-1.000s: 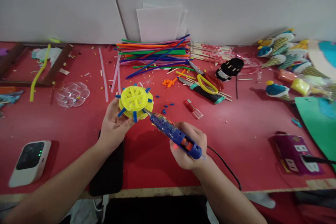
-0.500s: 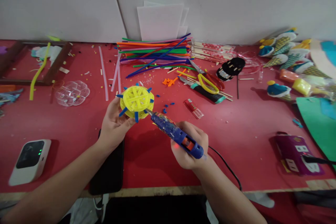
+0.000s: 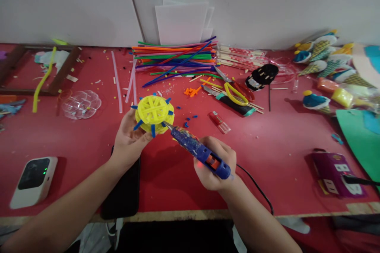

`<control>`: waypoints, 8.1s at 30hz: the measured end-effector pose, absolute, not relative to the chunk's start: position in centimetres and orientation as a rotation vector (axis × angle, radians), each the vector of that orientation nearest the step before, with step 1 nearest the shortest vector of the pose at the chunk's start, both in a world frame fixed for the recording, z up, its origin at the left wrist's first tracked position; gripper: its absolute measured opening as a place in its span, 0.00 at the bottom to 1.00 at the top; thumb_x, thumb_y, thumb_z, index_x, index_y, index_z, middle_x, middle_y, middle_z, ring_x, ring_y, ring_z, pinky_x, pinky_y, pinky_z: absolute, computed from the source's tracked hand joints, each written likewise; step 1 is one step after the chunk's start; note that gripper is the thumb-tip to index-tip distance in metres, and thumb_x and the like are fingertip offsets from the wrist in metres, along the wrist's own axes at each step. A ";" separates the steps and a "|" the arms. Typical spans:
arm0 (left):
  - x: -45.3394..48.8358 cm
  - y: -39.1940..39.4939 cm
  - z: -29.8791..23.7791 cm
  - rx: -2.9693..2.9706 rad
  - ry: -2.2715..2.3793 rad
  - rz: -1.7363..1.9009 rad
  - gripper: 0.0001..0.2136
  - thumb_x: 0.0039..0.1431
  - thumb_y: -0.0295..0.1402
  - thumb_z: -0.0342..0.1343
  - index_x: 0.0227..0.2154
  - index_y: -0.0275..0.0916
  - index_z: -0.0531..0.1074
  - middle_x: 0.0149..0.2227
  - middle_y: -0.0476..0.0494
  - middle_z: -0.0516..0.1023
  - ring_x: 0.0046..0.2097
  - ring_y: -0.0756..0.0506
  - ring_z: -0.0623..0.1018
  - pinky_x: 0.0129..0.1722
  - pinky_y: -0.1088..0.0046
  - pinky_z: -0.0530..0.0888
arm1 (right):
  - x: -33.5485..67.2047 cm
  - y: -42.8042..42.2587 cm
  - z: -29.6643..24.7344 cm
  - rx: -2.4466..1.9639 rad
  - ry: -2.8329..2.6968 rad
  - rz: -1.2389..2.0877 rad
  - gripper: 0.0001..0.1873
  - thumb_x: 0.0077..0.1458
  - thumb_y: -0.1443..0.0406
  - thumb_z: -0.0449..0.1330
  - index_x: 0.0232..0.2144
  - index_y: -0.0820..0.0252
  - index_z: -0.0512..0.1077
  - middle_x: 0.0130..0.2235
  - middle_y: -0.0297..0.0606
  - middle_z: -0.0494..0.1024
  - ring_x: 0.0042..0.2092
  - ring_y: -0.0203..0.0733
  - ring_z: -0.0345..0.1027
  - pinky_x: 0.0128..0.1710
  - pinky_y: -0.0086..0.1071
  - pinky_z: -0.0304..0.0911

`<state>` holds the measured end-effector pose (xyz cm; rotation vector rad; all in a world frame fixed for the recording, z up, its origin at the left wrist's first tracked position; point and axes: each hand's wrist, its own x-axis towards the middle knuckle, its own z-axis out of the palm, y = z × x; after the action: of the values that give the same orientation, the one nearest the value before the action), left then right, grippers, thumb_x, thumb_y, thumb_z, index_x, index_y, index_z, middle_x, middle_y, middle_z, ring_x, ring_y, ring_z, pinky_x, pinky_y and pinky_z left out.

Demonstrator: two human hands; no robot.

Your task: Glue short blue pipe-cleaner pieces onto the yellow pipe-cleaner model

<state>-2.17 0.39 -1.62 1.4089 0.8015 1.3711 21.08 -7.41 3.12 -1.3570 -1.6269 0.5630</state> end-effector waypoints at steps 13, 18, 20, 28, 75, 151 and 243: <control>-2.3 0.5 -2.1 1.411 0.821 1.383 0.32 0.55 0.38 0.71 0.61 0.59 0.66 0.63 0.45 0.73 0.55 0.39 0.81 0.49 0.60 0.84 | 21.0 -7.3 3.1 -1.267 -1.689 0.476 0.06 0.52 0.70 0.59 0.28 0.53 0.67 0.24 0.29 0.73 0.21 0.36 0.67 0.21 0.29 0.62; -2.3 0.5 -1.9 1.382 0.802 1.395 0.32 0.54 0.37 0.72 0.60 0.62 0.67 0.64 0.47 0.72 0.55 0.40 0.81 0.51 0.59 0.84 | 21.1 -7.2 3.4 -1.254 -1.699 0.500 0.07 0.51 0.70 0.59 0.28 0.52 0.66 0.22 0.30 0.73 0.20 0.37 0.66 0.20 0.30 0.62; -2.2 0.5 -1.8 1.363 0.812 1.393 0.33 0.52 0.37 0.73 0.59 0.61 0.68 0.65 0.46 0.72 0.56 0.39 0.81 0.53 0.57 0.83 | 21.1 -7.1 3.7 -1.254 -1.708 0.509 0.07 0.51 0.70 0.58 0.28 0.52 0.65 0.22 0.30 0.73 0.20 0.37 0.67 0.19 0.30 0.62; -2.3 0.4 -2.0 1.343 0.867 1.395 0.34 0.51 0.38 0.74 0.59 0.60 0.68 0.65 0.45 0.71 0.56 0.38 0.81 0.54 0.55 0.82 | 20.8 -7.0 3.9 -1.248 -1.716 0.486 0.07 0.51 0.70 0.58 0.27 0.52 0.64 0.21 0.29 0.70 0.19 0.35 0.63 0.19 0.30 0.60; -1.9 0.4 -1.2 1.354 0.959 1.692 0.31 0.50 0.37 0.74 0.58 0.58 0.71 0.64 0.47 0.73 0.60 0.40 0.78 0.57 0.61 0.79 | 17.3 -0.7 5.4 -1.344 -1.729 0.397 0.06 0.66 0.66 0.54 0.37 0.57 0.70 0.35 0.37 0.79 0.36 0.39 0.74 0.37 0.33 0.67; -1.4 -0.1 -1.5 1.606 0.732 1.486 0.40 0.45 0.42 0.75 0.63 0.62 0.66 0.62 0.45 0.71 0.56 0.40 0.80 0.49 0.61 0.85 | 17.4 -4.7 3.9 -1.113 -1.581 0.121 0.14 0.58 0.76 0.64 0.42 0.54 0.77 0.36 0.32 0.85 0.33 0.36 0.81 0.34 0.29 0.79; -1.7 0.1 -1.2 1.542 0.657 1.511 0.39 0.43 0.31 0.78 0.60 0.57 0.71 0.59 0.48 0.73 0.55 0.45 0.80 0.51 0.69 0.83 | 17.6 -4.5 3.8 -1.039 -1.707 0.096 0.18 0.61 0.78 0.59 0.47 0.55 0.78 0.39 0.36 0.84 0.39 0.38 0.80 0.41 0.34 0.78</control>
<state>-1.67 0.11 -1.16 1.5415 0.6566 1.5108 17.62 -4.54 3.79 -1.0386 -1.7065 0.0965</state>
